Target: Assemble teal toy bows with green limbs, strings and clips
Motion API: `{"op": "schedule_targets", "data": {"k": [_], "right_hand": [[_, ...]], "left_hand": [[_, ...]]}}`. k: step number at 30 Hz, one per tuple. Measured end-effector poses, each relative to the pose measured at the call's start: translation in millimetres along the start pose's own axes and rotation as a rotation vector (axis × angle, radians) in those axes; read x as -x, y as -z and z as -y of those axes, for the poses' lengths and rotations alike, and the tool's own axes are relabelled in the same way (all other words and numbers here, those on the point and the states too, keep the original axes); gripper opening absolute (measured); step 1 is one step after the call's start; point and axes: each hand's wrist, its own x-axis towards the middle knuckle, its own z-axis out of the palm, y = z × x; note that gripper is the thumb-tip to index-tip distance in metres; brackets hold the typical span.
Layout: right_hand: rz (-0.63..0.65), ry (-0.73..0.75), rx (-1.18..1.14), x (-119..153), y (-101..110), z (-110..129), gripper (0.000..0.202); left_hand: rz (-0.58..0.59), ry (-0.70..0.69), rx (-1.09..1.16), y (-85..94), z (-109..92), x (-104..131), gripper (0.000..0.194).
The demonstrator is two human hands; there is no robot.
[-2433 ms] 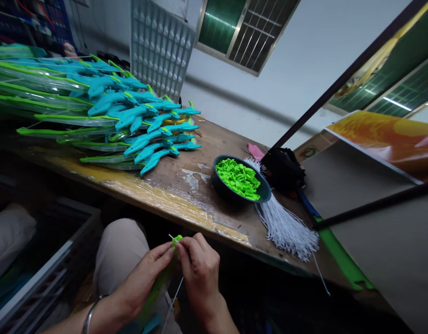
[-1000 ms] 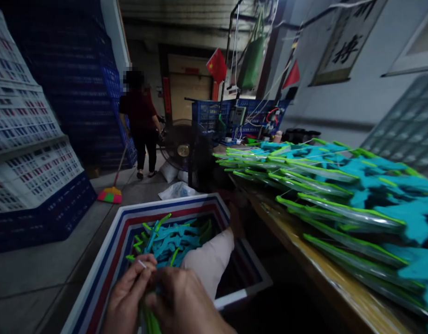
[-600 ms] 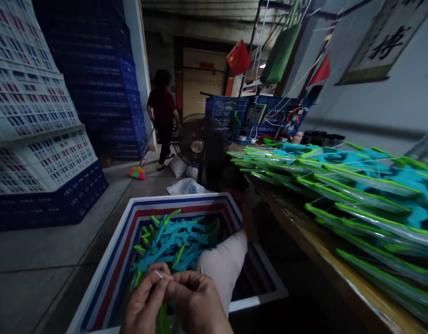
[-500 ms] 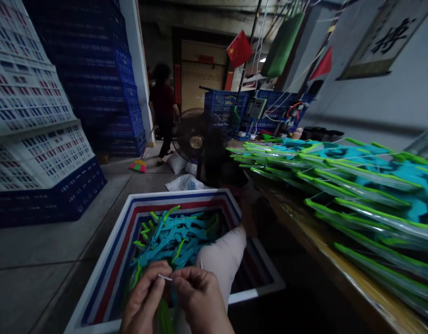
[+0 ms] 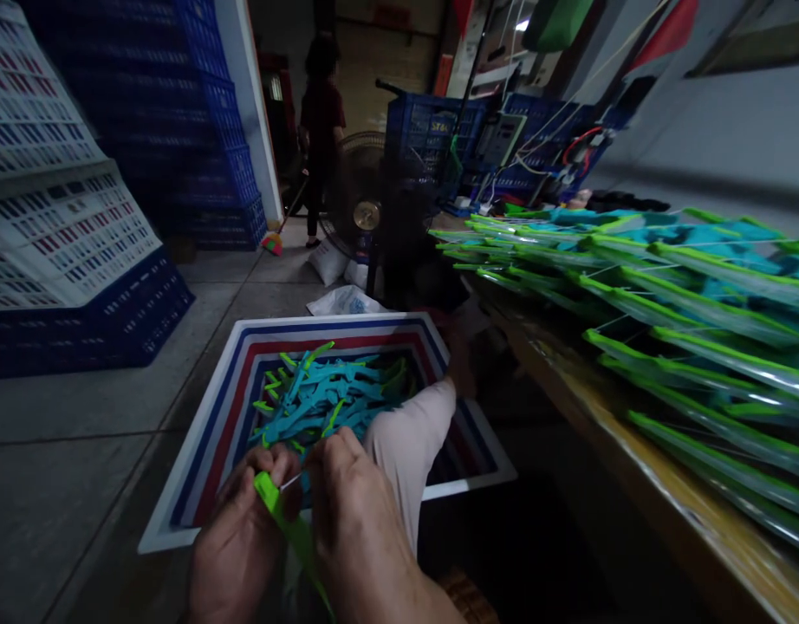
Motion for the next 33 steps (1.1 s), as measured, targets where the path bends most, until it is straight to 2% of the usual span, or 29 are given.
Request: {"op": "schedule_targets", "data": {"k": [4, 7, 15, 22, 26, 28, 31, 33], "right_hand": [[0.025, -0.006, -0.044, 2, -9, 3, 0.02], [0.032, -0.021, -0.056, 3, -15, 7, 0.021], [0.039, -0.017, -0.134, 4, -18, 7, 0.017], [0.066, 0.003, -0.102, 4, -21, 11, 0.02], [0.004, 0.129, -0.103, 2, -18, 11, 0.024], [0.012, 0.179, -0.076, -2, -16, 11, 0.021], [0.106, 0.239, 0.121, -7, -12, 11, 0.019], [0.119, 0.323, 0.305, -7, -10, 11, 0.023]], "left_hand": [[0.147, 0.048, 0.126, 7.1, 0, 2, 0.015], [0.226, 0.031, 0.181, 6.9, -2, 3, 0.015], [0.266, 0.015, 0.209, 8.2, 0, 2, 0.015], [0.209, 0.008, 0.165, 11.6, -1, 2, 0.016], [0.133, 0.006, 0.093, 12.3, 2, -1, 0.016], [0.077, 0.026, 0.045, 10.8, 2, -4, 0.018], [0.001, 0.118, 0.027, 4.3, 0, -7, 0.022], [0.01, 0.178, 0.025, -2.6, -4, -6, 0.023]]}}
